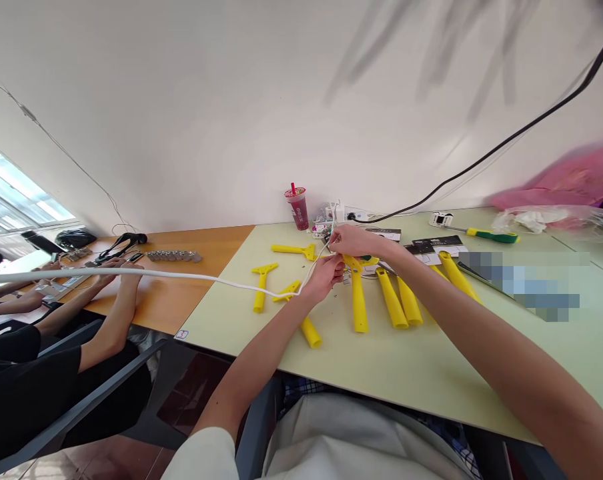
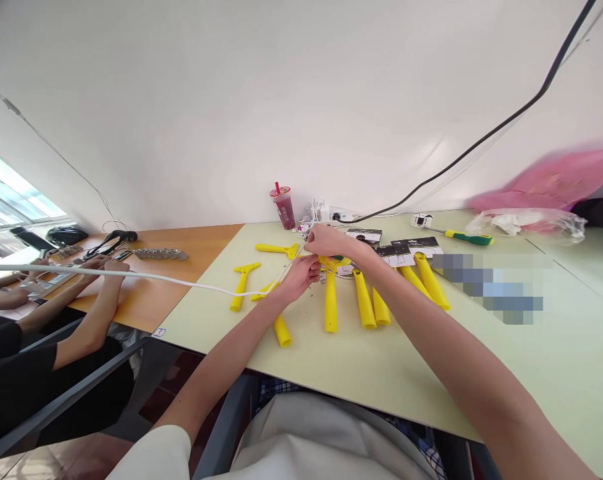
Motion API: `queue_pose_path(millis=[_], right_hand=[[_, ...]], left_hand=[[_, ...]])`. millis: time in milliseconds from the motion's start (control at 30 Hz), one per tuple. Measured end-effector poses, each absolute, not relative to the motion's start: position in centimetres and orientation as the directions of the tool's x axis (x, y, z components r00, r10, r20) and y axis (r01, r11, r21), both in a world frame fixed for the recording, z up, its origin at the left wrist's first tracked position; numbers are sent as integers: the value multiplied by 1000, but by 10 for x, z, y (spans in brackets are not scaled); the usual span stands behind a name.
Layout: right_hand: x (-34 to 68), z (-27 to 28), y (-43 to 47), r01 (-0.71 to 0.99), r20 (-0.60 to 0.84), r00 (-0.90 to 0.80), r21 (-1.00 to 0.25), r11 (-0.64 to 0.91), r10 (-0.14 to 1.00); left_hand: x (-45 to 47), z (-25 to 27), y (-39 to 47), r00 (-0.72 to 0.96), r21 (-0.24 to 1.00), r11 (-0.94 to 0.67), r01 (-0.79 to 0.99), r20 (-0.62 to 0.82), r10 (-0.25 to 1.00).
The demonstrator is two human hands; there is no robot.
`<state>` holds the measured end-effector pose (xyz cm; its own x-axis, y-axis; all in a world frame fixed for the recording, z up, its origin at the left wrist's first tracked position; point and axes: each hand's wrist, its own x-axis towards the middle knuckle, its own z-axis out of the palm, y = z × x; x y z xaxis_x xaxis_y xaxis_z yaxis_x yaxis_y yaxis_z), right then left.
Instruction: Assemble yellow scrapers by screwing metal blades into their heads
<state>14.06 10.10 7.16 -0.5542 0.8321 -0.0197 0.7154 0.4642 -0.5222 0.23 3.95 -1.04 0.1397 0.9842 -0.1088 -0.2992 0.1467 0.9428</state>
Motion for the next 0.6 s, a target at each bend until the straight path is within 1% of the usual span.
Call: queue_pose_path(millis=[100, 200, 233, 300, 367, 433, 500, 600], right_hand=[[139, 67, 104, 707, 3, -533, -549, 447, 846], [141, 66, 107, 640, 15, -570, -619, 456, 821], [142, 66, 108, 623, 29, -583, -625, 470, 812], [146, 67, 110, 626, 75, -593, -583, 518, 801], [153, 70, 114, 668, 124, -585, -487, 563, 801], [162, 73, 117, 713, 145, -569, -403, 573, 809], [171, 76, 119, 749, 111, -556, -363, 555, 823], [180, 76, 121, 787, -22, -551, -346, 511, 834]], left_hand=[[2, -12, 40, 139, 930, 173, -324, -134, 981], [2, -13, 43, 105, 910, 198, -364, -171, 980], [2, -13, 44, 96, 905, 203, -374, -179, 979], [2, -13, 45, 83, 898, 212, -385, -195, 977], [2, -12, 45, 67, 896, 214, -390, -205, 977], [3, -11, 45, 50, 893, 212, -397, -210, 976], [3, -11, 44, 41, 890, 205, -408, -206, 978], [2, -11, 44, 44, 889, 194, -415, -194, 980]])
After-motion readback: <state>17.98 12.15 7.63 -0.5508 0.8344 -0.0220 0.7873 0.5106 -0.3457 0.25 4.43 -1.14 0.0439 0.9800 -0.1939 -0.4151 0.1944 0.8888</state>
